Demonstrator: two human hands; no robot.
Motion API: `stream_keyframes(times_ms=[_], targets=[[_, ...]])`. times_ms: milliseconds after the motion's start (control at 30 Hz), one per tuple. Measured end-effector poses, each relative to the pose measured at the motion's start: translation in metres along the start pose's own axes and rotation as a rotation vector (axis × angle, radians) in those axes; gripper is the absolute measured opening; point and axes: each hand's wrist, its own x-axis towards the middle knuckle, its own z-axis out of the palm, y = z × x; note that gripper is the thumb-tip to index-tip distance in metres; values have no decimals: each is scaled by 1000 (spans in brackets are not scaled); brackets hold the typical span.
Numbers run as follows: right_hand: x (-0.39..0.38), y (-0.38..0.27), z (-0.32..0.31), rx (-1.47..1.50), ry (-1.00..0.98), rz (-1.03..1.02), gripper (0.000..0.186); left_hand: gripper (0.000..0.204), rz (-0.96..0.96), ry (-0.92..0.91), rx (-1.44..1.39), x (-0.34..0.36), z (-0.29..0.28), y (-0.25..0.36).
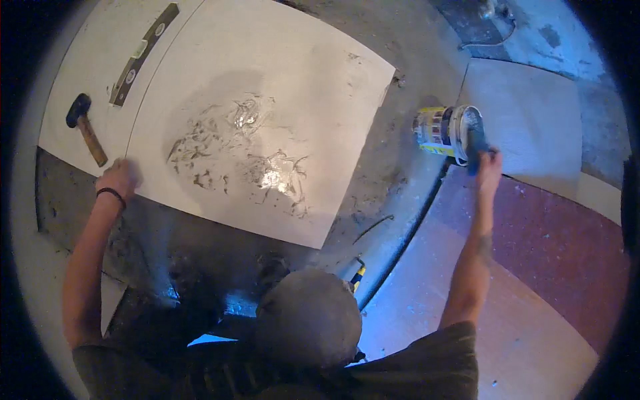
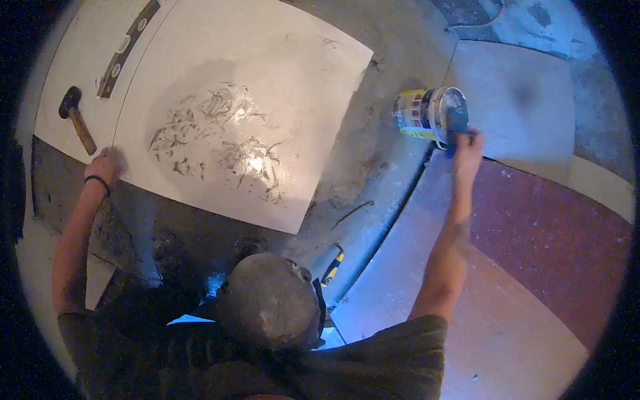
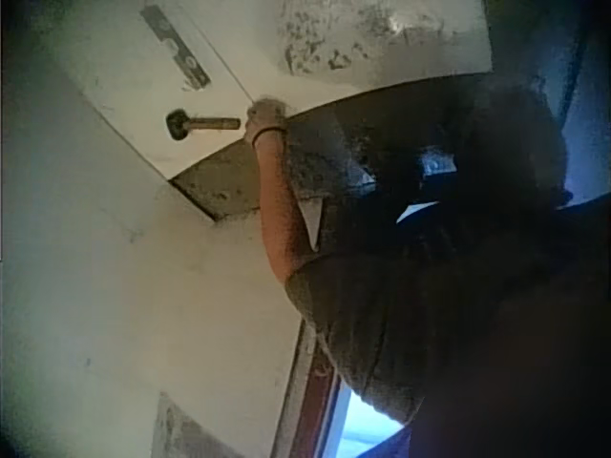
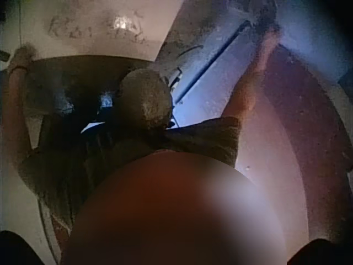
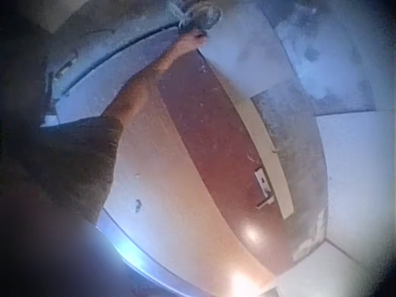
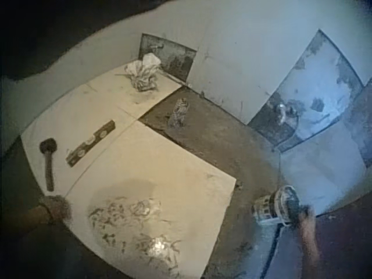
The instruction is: The person installs a tile onto a bed of mortar by hand, checks the alignment with a level, and taps the tile into place using a rubber mallet before wiping the surface with a sponge.
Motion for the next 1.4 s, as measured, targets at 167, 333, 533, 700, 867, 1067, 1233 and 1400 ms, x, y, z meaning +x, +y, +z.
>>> stream_keyframes(times_ms=[167,333,533,700,867,1067,1233,1400], targets=[[94,52,34,-161,-289,195,53,63,19,256,-325,-3,1,43],[93,74,73,241,-589,374,57,75,138,501,-345,-45,15,87],[72,63,99,780,-477,836,57,84,200,441,-340,-72,33,111],[68,64,107,736,-344,758,54,87,259,441,-311,-66,42,97],[97,109,118,669,-293,668,52,90,186,455,-315,-58,40,85],[126,87,111,264,-45,350,47,91,193,439,-321,-56,46,79],[63,-72,127,366,98,-283,40,94,100,400,-445,-61,61,75],[8,-253,269,74,-282,-820,61,94,52,414,-447,-65,76,73]])
